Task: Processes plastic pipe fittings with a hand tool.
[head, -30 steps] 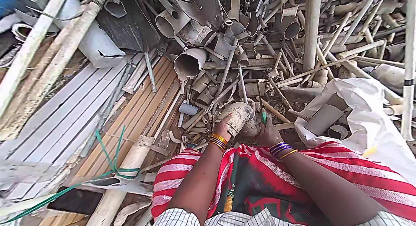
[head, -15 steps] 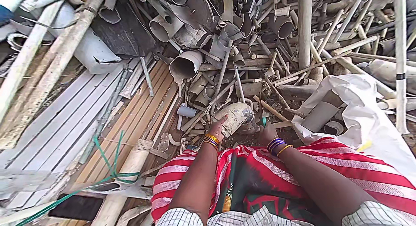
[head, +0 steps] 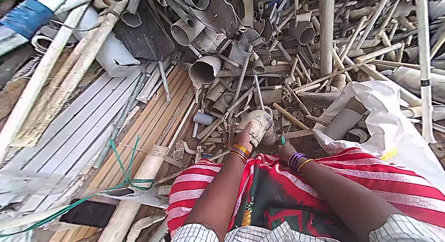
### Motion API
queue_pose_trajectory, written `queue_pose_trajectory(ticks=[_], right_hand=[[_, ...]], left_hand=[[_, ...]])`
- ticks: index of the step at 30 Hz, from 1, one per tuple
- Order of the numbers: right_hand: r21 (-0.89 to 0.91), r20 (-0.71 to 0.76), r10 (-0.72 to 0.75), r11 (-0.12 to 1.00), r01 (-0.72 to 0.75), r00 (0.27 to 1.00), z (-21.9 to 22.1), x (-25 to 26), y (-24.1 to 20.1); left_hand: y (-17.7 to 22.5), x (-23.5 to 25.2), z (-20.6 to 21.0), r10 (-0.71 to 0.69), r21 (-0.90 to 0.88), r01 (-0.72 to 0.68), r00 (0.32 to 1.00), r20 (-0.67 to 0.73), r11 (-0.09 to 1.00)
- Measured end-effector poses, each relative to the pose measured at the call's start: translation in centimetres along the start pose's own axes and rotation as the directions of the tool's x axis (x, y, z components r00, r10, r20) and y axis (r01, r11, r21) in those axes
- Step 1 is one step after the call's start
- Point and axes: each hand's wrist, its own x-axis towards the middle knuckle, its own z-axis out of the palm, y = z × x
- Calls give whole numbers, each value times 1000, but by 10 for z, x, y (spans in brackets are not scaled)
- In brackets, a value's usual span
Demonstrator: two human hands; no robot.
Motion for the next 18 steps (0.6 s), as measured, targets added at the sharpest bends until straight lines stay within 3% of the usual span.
queue_pose_trajectory(ticks=[2, 4, 5, 8, 10, 13, 14, 16, 18], right_hand=[[69, -85, 3, 998, 3, 996, -4, 0, 0], [104, -233, -131, 982, 159, 964, -9, -3, -4], [83, -241, -181, 975, 206, 954, -9, -5, -5], [13, -19, -59, 998, 59, 998, -1, -6, 1], [59, -53, -22, 998, 25, 998, -4, -2, 2], [74, -217, -193, 974, 213, 957, -13, -3, -3], [31, -187, -209, 975, 218, 960, -12, -3, -3], [-59, -19, -105, 993, 103, 994, -9, -4, -2], [-77, 8, -47, 996, 48, 999, -9, -3, -1]], left_hand=[[1, -7, 4, 2, -5, -2, 1000, -13, 1000], [-1, -13, 7, 2, -11, -3, 1000, -26, 1000], [-1, -15, 8, 5, -14, -5, 999, -35, 1000], [-5, -15, 9, 11, -13, -11, 999, -32, 1000], [-4, -13, 8, 35, -11, -36, 999, -15, 999], [-5, -8, 4, 50, -18, -50, 999, -14, 999], [-6, -5, 2, 50, -11, -50, 999, -12, 999], [-7, 2, -1, 46, 2, -46, 999, 4, 999], [-3, 7, -2, 38, 2, -38, 999, 15, 999]])
